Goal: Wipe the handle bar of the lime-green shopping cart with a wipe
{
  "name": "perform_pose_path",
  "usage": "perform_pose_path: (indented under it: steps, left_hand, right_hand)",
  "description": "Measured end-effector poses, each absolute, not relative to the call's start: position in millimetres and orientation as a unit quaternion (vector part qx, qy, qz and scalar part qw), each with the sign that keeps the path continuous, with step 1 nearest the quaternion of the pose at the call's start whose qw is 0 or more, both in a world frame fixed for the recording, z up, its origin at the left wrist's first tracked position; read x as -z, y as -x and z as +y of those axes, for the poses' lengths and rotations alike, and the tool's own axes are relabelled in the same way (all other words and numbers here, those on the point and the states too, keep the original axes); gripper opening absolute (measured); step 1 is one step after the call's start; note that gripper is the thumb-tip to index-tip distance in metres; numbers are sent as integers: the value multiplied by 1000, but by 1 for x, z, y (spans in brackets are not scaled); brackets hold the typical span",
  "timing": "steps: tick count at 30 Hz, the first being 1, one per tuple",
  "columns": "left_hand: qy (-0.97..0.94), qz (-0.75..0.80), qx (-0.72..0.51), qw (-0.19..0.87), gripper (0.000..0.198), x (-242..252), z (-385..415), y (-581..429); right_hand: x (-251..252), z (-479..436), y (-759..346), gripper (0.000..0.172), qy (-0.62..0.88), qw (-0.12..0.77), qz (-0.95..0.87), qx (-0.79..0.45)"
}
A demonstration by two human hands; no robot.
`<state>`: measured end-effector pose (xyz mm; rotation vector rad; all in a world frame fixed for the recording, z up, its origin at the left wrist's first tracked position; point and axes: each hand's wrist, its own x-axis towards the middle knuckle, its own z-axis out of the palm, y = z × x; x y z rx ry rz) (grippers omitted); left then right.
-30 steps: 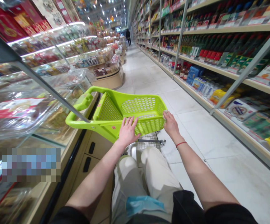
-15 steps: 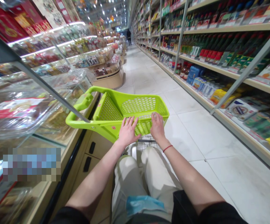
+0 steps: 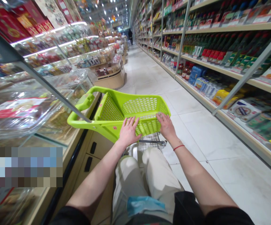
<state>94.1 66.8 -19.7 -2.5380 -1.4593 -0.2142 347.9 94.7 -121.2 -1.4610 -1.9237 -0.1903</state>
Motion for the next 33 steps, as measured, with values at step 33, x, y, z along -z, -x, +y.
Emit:
perform_pose_path:
  steps: [33]
  left_hand:
    - [801,-585,15,122,99,-1,56,-63]
  right_hand:
    - [98,88,-274,68,544,324,-771,66]
